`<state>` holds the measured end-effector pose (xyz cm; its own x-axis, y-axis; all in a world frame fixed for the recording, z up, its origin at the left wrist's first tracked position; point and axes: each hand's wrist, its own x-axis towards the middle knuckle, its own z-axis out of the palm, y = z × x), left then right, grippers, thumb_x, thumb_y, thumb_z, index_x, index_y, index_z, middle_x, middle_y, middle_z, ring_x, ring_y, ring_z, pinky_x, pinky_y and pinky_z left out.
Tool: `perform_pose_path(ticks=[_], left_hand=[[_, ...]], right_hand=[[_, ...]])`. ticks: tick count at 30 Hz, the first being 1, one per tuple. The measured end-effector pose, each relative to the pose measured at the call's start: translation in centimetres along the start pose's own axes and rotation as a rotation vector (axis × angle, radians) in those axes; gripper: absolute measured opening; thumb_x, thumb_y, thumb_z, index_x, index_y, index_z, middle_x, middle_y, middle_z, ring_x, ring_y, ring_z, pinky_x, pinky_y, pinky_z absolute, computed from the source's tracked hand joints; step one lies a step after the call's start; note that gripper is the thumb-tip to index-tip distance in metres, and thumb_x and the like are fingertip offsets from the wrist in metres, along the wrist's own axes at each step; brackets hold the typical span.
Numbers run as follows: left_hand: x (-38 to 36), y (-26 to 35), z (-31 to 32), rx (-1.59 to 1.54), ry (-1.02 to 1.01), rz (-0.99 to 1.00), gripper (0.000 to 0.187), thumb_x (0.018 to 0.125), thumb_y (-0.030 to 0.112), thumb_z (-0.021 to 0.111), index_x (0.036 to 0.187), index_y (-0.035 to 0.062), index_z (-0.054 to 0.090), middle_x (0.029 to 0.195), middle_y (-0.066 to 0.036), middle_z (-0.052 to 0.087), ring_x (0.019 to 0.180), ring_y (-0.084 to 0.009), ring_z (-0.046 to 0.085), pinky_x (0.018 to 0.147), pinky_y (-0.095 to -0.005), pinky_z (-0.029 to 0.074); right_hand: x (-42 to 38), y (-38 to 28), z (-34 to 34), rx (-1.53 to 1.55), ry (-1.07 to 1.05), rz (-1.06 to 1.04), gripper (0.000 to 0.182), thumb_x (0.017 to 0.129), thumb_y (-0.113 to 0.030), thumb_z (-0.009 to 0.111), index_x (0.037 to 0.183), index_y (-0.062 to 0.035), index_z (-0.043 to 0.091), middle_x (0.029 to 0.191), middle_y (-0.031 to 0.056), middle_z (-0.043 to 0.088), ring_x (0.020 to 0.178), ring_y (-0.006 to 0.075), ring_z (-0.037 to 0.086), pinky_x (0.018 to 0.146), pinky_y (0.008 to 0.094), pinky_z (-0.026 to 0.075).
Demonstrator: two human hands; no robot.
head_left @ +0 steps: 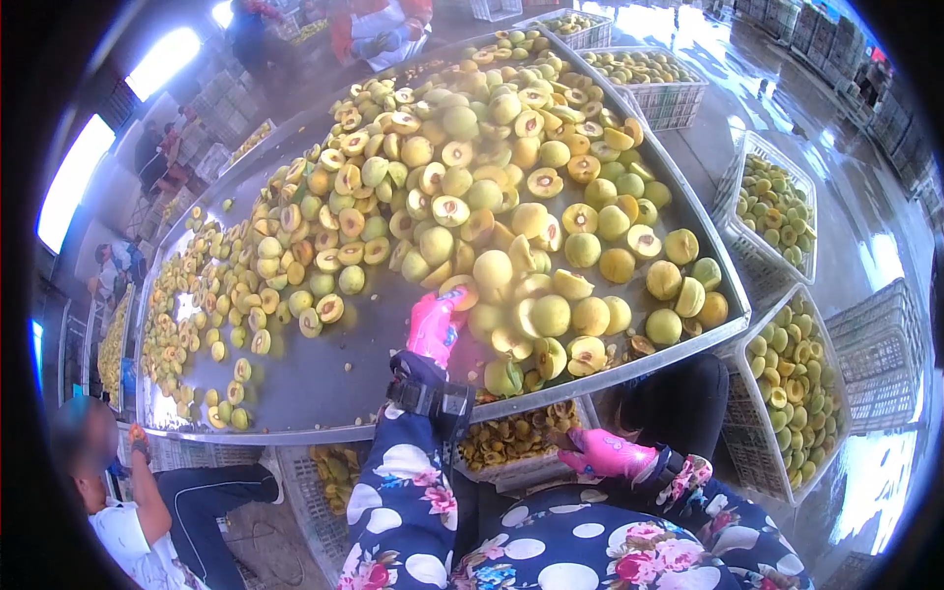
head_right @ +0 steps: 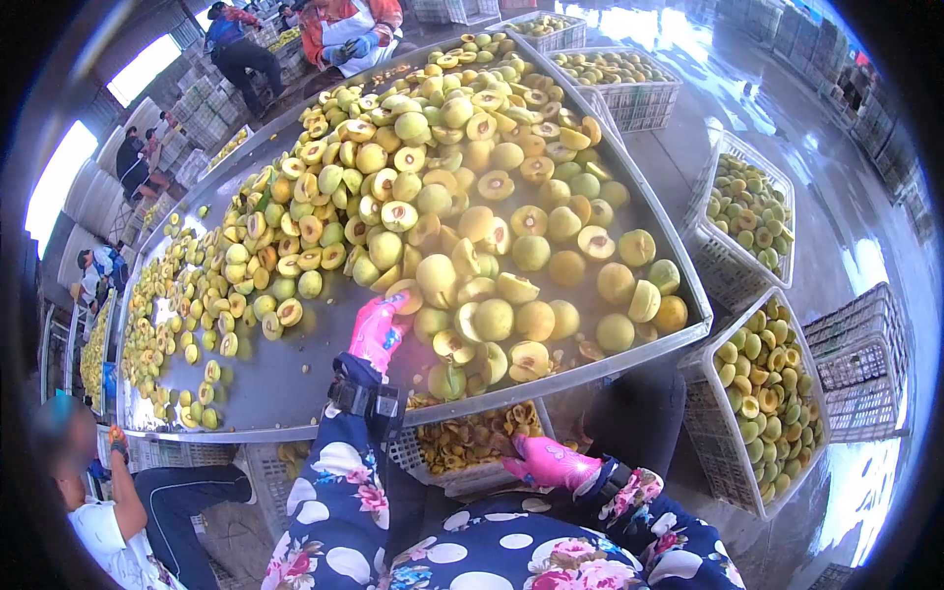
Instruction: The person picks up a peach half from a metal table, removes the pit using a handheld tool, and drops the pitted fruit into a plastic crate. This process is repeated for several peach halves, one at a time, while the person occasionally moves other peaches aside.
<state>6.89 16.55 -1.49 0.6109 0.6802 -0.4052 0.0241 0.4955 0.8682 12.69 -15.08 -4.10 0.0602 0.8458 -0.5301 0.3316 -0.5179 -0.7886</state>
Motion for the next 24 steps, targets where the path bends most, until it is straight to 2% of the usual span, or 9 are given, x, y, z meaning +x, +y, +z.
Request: perform_pose_path(ticks=[3,6,7,11,14,15,18,19,24], left_hand=[[-0.7,-0.7,0.6,-0.182,0.005,0.054,0.037,0.080,-0.004,0.061,0.112,-0.0037,0.044,0.107,-0.017,0.057,0.098,-0.0275,0.059,0.084,-0.0394,0.051],[-2.4,-0.9,0.2,-0.238,-0.033,0.053,0.037,0.080,-0.003,0.061,0.112,-0.0026,0.044,0.109,-0.016,0.056,0.098,-0.0271,0.059,0.083,-0.0393,0.051],[-4.0,-0.1,0.7,-0.232,0.035,0.014,0.038,0.081,-0.002,0.059,0.116,-0.0025,0.045,0.110,-0.015,0.056,0.100,-0.0261,0.058,0.082,-0.0381,0.050],[-8.9,0.2,-0.4,-0.611,-0.189,-0.133,0.035,0.085,0.005,0.053,0.118,-0.0029,0.048,0.115,-0.012,0.055,0.098,-0.0228,0.055,0.077,-0.0366,0.049],[-12.4,-0.8,0.0,-0.738,-0.220,-0.178,0.042,0.085,0.009,0.047,0.125,-0.0036,0.044,0.107,-0.015,0.056,0.095,-0.0254,0.056,0.082,-0.0388,0.049],[-13.2,-1.5,-0.1,-0.797,-0.231,-0.189,0.045,0.085,0.014,0.047,0.126,-0.0043,0.042,0.113,-0.019,0.053,0.102,-0.0298,0.054,0.085,-0.0414,0.048],[-16.4,-0.2,1.6,-0.914,-0.274,-0.285,0.049,0.086,0.018,0.047,0.128,-0.0047,0.039,0.121,-0.024,0.047,0.110,-0.0336,0.048,0.089,-0.0449,0.045],[-16.7,-0.8,1.4,-0.926,-0.318,-0.244,0.052,0.087,0.025,0.046,0.129,-0.0049,0.037,0.129,-0.026,0.041,0.116,-0.0364,0.043,0.094,-0.0466,0.041],[-18.5,-0.9,2.3,-0.820,-0.354,-0.161,0.052,0.089,0.027,0.044,0.130,-0.0037,0.036,0.132,-0.025,0.039,0.117,-0.0355,0.044,0.099,-0.0465,0.036]], right_hand=[[0.1,-0.4,0.1,0.086,-0.018,0.027,0.033,0.089,-0.032,0.054,0.089,0.0007,0.047,0.062,0.0123,0.057,0.050,0.0201,0.056,0.045,0.0332,0.043],[-1.6,-3.0,-1.0,0.193,-0.014,0.065,0.030,0.090,-0.030,0.054,0.091,-0.0007,0.047,0.062,0.0075,0.054,0.051,0.0148,0.053,0.047,0.0311,0.043],[-2.6,-4.3,-1.6,0.220,-0.008,0.073,0.029,0.090,-0.030,0.054,0.092,-0.0013,0.047,0.063,0.0056,0.053,0.052,0.0129,0.052,0.048,0.0302,0.042],[-4.1,-6.3,-2.2,0.580,-0.036,0.001,0.027,0.090,-0.027,0.054,0.103,-0.0039,0.047,0.070,0.0005,0.052,0.055,0.0074,0.050,0.049,0.0230,0.041],[-4.5,-9.1,-2.8,0.622,-0.055,-0.051,0.026,0.091,-0.022,0.053,0.110,-0.0051,0.047,0.069,0.0005,0.053,0.054,0.0061,0.050,0.050,0.0197,0.041],[-4.4,-9.4,-2.7,0.615,-0.056,-0.066,0.026,0.091,-0.022,0.053,0.110,-0.0054,0.047,0.070,0.0005,0.054,0.054,0.0062,0.050,0.050,0.0193,0.041],[-4.0,-10.4,-2.3,0.632,-0.027,-0.102,0.026,0.090,-0.022,0.053,0.111,-0.0056,0.047,0.070,0.0007,0.054,0.054,0.0064,0.050,0.049,0.0196,0.041],[-4.0,-10.7,-2.1,0.629,-0.021,-0.095,0.026,0.090,-0.021,0.053,0.110,-0.0055,0.047,0.070,0.0008,0.054,0.054,0.0063,0.050,0.048,0.0197,0.041],[-4.7,-11.6,-1.6,0.679,-0.011,-0.103,0.025,0.091,-0.021,0.053,0.109,-0.0055,0.048,0.069,0.0006,0.054,0.051,0.0067,0.051,0.047,0.0196,0.041]])
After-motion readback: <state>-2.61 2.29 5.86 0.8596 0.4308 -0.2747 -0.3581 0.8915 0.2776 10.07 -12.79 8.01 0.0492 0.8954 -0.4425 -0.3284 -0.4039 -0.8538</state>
